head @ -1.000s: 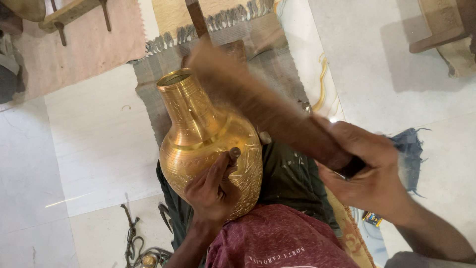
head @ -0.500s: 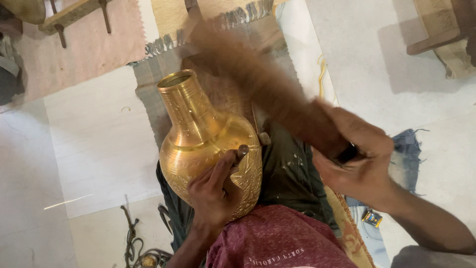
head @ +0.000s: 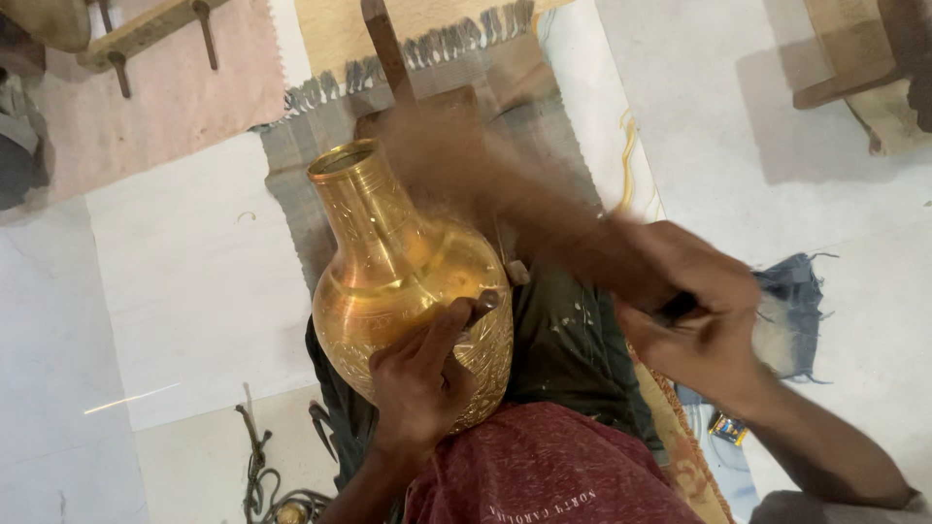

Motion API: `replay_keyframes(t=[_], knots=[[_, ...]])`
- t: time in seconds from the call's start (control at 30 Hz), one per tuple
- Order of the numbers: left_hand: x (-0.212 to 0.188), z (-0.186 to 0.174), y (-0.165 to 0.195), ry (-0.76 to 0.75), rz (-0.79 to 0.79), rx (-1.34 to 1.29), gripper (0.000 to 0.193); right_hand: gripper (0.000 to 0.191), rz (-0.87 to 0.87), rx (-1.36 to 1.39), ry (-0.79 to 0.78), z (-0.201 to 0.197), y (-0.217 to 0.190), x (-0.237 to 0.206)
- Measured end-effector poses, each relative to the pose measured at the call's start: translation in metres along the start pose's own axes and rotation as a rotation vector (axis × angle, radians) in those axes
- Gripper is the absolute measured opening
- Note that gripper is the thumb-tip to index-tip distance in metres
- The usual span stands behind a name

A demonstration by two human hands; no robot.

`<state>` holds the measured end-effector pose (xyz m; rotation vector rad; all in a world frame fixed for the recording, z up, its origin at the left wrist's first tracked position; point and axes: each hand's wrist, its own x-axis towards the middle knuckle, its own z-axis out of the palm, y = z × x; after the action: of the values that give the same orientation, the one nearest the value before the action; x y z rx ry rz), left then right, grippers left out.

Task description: The person is engraving a brass vase using a chisel and a wooden mallet. They hold the chisel against the vase's surface and strike it repeatedly to create a pattern.

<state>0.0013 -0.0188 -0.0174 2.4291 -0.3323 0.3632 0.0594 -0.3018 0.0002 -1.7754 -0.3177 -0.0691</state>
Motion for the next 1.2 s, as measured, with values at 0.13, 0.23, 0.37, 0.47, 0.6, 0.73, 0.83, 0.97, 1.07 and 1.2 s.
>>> replay_keyframes(t=[0.13,0.23,0.37,0.47,0.6,0.73,0.83,0.97,1.07,1.2], knots=[[-0.002,0.002,-0.004,-0.024,-0.045,0.018,0.045,0.063,-0.274,-0.692,-0.184,0.002,-0.009,-0.004],[-0.005,0.008,-0.008,0.06,0.032,0.018,0.046,0.069,-0.086,-0.508,-0.131,0.006,-0.016,-0.013],[-0.009,0.016,-0.013,0.149,0.075,0.045,0.046,0.066,-0.114,-0.006,0.057,0.01,-0.017,-0.016],[-0.011,0.019,-0.015,0.174,0.075,0.058,0.045,0.063,-0.131,-0.199,-0.028,0.004,-0.021,-0.012],[-0.011,0.017,-0.012,0.11,0.059,0.044,0.04,0.058,-0.362,-0.636,-0.095,0.005,-0.027,0.0],[-0.01,0.009,-0.007,0.044,-0.007,0.002,0.05,0.063,-0.155,-0.406,0.006,0.012,-0.029,0.008],[-0.006,0.007,-0.003,-0.013,-0.047,0.007,0.049,0.067,-0.196,-0.66,-0.224,0.009,-0.028,0.008],[-0.002,0.004,0.002,-0.03,-0.064,-0.015,0.055,0.069,-0.202,-0.27,-0.016,0.002,-0.022,0.002],[-0.001,0.001,0.004,-0.038,-0.082,-0.016,0.052,0.071,-0.189,-0.48,-0.205,-0.003,-0.013,-0.001],[-0.003,0.001,0.002,0.044,0.075,0.024,0.051,0.066,-0.03,-0.183,-0.058,-0.009,0.0,-0.008]])
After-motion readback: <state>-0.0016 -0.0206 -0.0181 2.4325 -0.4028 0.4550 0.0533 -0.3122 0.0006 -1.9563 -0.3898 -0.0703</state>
